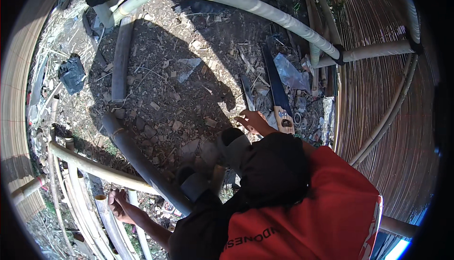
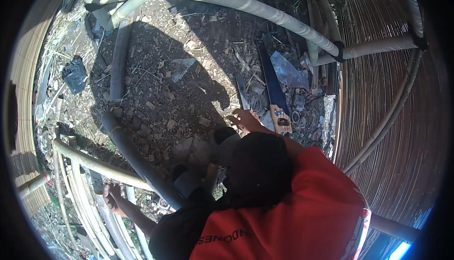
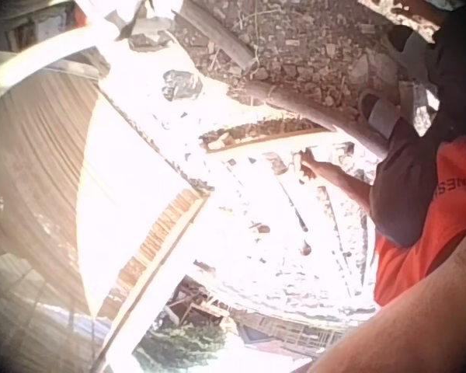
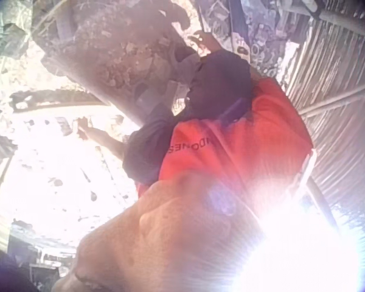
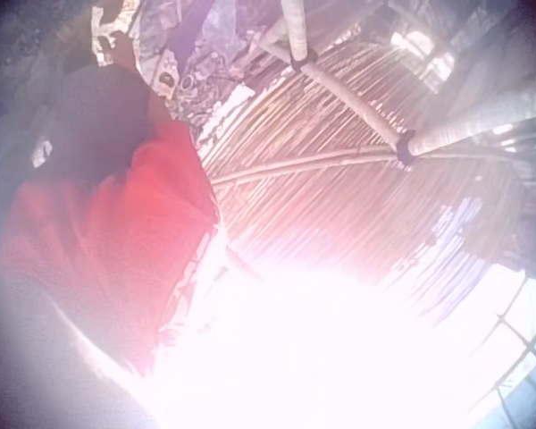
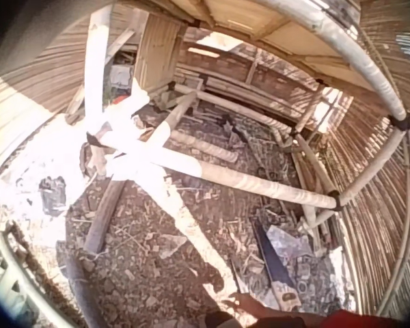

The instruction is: The person measures a bamboo pole using a tape measure, cuts off a section with a hand saw, and then splits and carves bamboo pieces using a blade.

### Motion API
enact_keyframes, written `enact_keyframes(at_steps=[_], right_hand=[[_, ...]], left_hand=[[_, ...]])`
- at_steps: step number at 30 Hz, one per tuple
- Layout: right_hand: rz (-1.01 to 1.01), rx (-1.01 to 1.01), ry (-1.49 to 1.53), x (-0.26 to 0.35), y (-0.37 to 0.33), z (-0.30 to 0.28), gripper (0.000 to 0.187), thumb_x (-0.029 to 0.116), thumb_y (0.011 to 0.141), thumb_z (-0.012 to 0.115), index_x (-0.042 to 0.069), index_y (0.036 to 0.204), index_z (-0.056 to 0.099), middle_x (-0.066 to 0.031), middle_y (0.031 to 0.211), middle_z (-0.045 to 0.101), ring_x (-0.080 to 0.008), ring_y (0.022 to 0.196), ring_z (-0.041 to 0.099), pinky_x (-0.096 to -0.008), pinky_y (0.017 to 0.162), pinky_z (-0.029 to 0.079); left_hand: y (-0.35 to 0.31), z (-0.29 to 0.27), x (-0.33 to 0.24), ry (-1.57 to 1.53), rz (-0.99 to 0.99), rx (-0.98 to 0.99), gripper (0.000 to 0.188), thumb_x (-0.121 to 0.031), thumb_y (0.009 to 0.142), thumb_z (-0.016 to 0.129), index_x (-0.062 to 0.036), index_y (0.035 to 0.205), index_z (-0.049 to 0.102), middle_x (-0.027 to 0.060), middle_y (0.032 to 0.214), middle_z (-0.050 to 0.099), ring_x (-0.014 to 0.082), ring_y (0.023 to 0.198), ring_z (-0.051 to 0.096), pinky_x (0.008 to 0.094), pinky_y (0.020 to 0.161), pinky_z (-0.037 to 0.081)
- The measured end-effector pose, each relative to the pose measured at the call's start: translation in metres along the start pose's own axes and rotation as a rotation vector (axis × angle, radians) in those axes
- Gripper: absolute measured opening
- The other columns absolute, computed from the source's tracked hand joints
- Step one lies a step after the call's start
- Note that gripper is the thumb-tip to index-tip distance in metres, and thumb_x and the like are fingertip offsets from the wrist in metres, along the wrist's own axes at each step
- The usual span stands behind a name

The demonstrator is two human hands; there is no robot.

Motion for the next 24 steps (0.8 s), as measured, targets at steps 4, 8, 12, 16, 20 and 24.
enact_keyframes(at_steps=[4, 8, 12, 16, 20, 24], right_hand=[[-0.001, -0.397, -0.042, -0.007, 0.001, -0.054, 0.046, 0.046, 0.096, 0.071, 0.005, 0.077, 0.068, -0.0147, 0.065, 0.065, -0.0362, 0.062, 0.067, -0.047, 0.057, 0.05], [0.316, -0.626, -0.369, -0.102, 0.009, -0.14, 0.052, 0.056, 0.094, 0.067, 0.006, 0.077, 0.066, -0.0182, 0.073, 0.07, -0.0431, 0.076, 0.071, -0.054, 0.067, 0.055], [0.687, -0.561, -0.591, -0.22, 0.015, -0.23, 0.054, 0.057, 0.094, 0.064, 0.005, 0.105, 0.069, -0.0239, 0.105, 0.073, -0.0425, 0.102, 0.072, -0.0558, 0.083, 0.057], [0.916, -0.502, -0.434, -0.311, 0.023, -0.295, 0.063, 0.051, 0.09, 0.071, 0.005, 0.133, 0.065, -0.0236, 0.121, 0.072, -0.0435, 0.112, 0.07, -0.0567, 0.092, 0.055], [0.821, -0.475, -0.615, -0.405, 0.025, -0.357, 0.077, 0.054, 0.089, 0.07, 0.02, 0.154, 0.047, -0.0275, 0.107, 0.074, -0.0451, 0.103, 0.072, -0.0562, 0.088, 0.057], [1.008, -0.372, -0.524, -0.448, 0.079, -0.347, 0.09, 0.063, 0.085, 0.07, 0.008, 0.151, 0.045, -0.0284, 0.126, 0.065, -0.0466, 0.119, 0.064, -0.0573, 0.099, 0.053]], left_hand=[[0.027, -0.075, 0.048, 0.095, 0.151, -0.024, 0.039, -0.032, 0.103, 0.067, 0.0052, 0.117, 0.069, 0.019, 0.106, 0.071, 0.0261, 0.091, 0.07, 0.0381, 0.086, 0.059], [0.034, -0.124, 0.026, 0.248, 0.026, -0.223, 0.05, -0.036, 0.101, 0.068, 0.007, 0.128, 0.065, 0.0224, 0.118, 0.069, 0.0294, 0.107, 0.07, 0.0411, 0.094, 0.06], [0.047, -0.156, -0.005, 0.172, -0.049, -0.418, 0.056, -0.038, 0.101, 0.068, 0.0076, 0.134, 0.061, 0.0233, 0.13, 0.066, 0.0315, 0.116, 0.067, 0.0414, 0.098, 0.058], [0.052, -0.155, -0.055, 0.155, -0.064, -0.545, 0.061, -0.041, 0.099, 0.07, 0.007, 0.136, 0.06, 0.0231, 0.133, 0.065, 0.0325, 0.12, 0.066, 0.0424, 0.105, 0.055], [0.062, -0.112, -0.082, 0.26, -0.045, -0.424, 0.061, -0.044, 0.097, 0.07, 0.0004, 0.138, 0.062, 0.0219, 0.135, 0.066, 0.0323, 0.123, 0.065, 0.0426, 0.11, 0.052], [0.063, -0.168, -0.093, 0.426, -0.052, -0.473, 0.052, -0.039, 0.102, 0.067, 0.0006, 0.135, 0.065, 0.0173, 0.132, 0.068, 0.0277, 0.117, 0.067, 0.0369, 0.101, 0.056]])
Point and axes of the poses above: each hand's wrist, its own y-axis towards the middle knuckle, its own z-axis out of the palm, x = y × z, the point moved 3 cm from there along y, towards the middle knuckle
